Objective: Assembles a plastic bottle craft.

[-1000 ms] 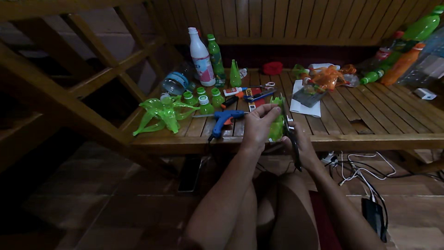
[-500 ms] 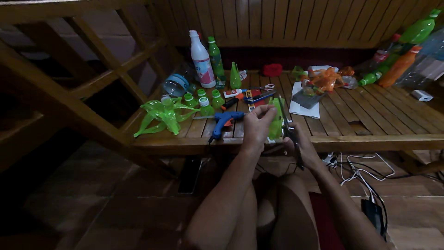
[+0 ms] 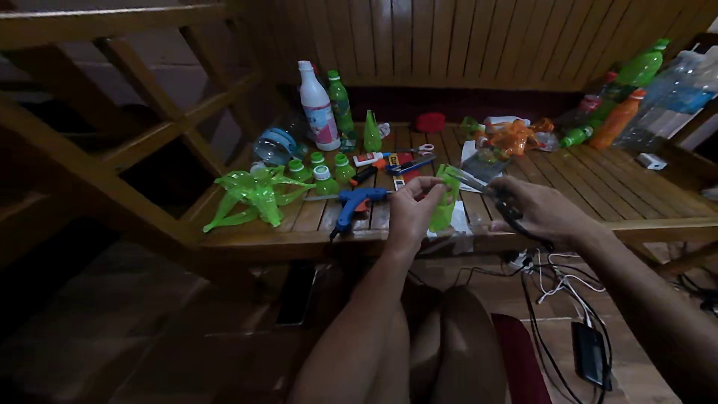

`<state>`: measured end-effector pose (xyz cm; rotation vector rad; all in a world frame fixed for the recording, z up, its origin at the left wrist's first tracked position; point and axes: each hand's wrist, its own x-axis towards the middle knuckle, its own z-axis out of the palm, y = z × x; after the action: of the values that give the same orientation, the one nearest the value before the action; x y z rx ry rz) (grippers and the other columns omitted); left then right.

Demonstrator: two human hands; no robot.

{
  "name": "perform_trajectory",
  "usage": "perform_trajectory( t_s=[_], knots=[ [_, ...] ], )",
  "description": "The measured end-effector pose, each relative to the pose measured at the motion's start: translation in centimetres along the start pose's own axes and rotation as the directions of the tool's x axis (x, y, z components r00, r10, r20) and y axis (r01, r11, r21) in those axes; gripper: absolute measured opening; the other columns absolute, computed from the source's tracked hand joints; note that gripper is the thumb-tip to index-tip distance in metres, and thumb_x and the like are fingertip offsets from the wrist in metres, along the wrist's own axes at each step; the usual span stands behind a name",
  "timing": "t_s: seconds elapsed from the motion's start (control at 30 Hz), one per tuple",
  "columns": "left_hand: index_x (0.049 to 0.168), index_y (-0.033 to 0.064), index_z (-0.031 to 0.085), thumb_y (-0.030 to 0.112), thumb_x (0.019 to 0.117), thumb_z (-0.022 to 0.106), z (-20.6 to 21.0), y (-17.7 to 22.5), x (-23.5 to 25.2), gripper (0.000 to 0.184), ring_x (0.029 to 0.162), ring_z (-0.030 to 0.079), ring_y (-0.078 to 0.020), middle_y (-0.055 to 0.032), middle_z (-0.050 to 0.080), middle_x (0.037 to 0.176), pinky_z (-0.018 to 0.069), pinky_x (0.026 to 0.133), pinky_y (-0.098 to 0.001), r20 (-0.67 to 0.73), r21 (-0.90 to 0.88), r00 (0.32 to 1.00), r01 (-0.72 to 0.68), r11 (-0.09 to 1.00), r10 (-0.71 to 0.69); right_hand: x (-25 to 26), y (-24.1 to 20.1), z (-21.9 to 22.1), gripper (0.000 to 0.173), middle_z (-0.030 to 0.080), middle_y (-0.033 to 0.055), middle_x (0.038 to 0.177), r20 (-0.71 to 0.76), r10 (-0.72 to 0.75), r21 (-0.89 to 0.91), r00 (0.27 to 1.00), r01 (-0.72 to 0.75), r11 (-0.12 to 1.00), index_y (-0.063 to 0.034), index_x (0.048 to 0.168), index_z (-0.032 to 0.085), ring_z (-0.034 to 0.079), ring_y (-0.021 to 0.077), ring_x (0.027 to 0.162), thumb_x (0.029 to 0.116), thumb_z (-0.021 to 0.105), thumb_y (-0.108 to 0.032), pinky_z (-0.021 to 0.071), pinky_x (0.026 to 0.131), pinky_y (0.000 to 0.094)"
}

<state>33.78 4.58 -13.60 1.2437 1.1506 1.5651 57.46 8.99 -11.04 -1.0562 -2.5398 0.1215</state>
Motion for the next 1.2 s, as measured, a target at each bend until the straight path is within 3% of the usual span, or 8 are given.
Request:
perform_trajectory(
  t_s=[0.27,0.53,0.7,0.83,1.2],
  knots=[
    [0.106,0.0024,0.07,0.007,0.0986,0.067,0.3,-0.3,-0.1,0.009,0.074,0.064,-0.0061,-0.0023,0.07,0.088,0.0532,0.069,-0.0222,0.006,0.008,0.999,-0.041,0.999,0.041,-0.1,1.1,-1.3,0.072,0.067,0.0142,0.095,0.0,-0.108,-0.115,0.994,0.107,0.988,-0.002,0.127,0.06,0.066,0.0315,0.073,0.0856,0.071,-0.06,0.0522,0.059,0.0537],
    [0.108,0.0018,0.069,0.008,0.099,0.067,0.7,-0.3,-0.1,0.011,0.078,0.065,-0.0075,-0.004,0.07,0.093,0.0543,0.073,-0.0244,0.032,0.015,0.999,-0.017,1.0,0.017,0.5,1.4,-2.2,0.073,0.069,0.0158,0.099,0.055,-0.158,-0.157,0.986,0.165,0.974,-0.0011,0.127,0.061,0.068,0.0333,0.08,0.0864,0.069,-0.062,0.0528,0.065,0.0542],
    [0.109,0.0023,0.069,0.007,0.0988,0.067,0.8,-0.4,-0.1,0.012,0.076,0.064,-0.0069,-0.0031,0.07,0.091,0.054,0.071,-0.024,0.041,0.018,0.999,-0.011,1.0,0.01,1.0,1.9,-2.5,0.076,0.069,0.014,0.096,0.073,-0.198,-0.172,0.977,0.208,0.963,-0.0035,0.127,0.061,0.068,0.032,0.076,0.086,0.064,-0.068,0.053,0.062,0.0534],
    [0.109,0.0025,0.068,0.008,0.0995,0.066,0.7,-0.2,-0.2,0.012,0.076,0.064,-0.0065,-0.0032,0.07,0.092,0.0533,0.071,-0.024,0.051,0.042,0.999,-0.017,0.999,0.015,1.0,1.1,-3.0,0.072,0.069,0.0165,0.095,0.1,-0.154,-0.145,0.983,0.167,0.975,-0.0023,0.129,0.061,0.068,0.0353,0.077,0.0866,0.07,-0.059,0.0524,0.064,0.0574],
    [0.107,0.0032,0.069,0.008,0.0991,0.067,0.6,-0.4,-0.1,0.01,0.076,0.064,-0.0056,-0.0024,0.07,0.093,0.0529,0.07,-0.0226,0.05,0.06,0.998,-0.051,0.997,0.048,1.0,1.6,-3.0,0.072,0.068,0.0141,0.087,0.082,-0.213,-0.18,0.974,0.225,0.958,-0.0027,0.127,0.061,0.067,0.0324,0.071,0.0878,0.065,-0.063,0.0526,0.061,0.0543]
  ],
)
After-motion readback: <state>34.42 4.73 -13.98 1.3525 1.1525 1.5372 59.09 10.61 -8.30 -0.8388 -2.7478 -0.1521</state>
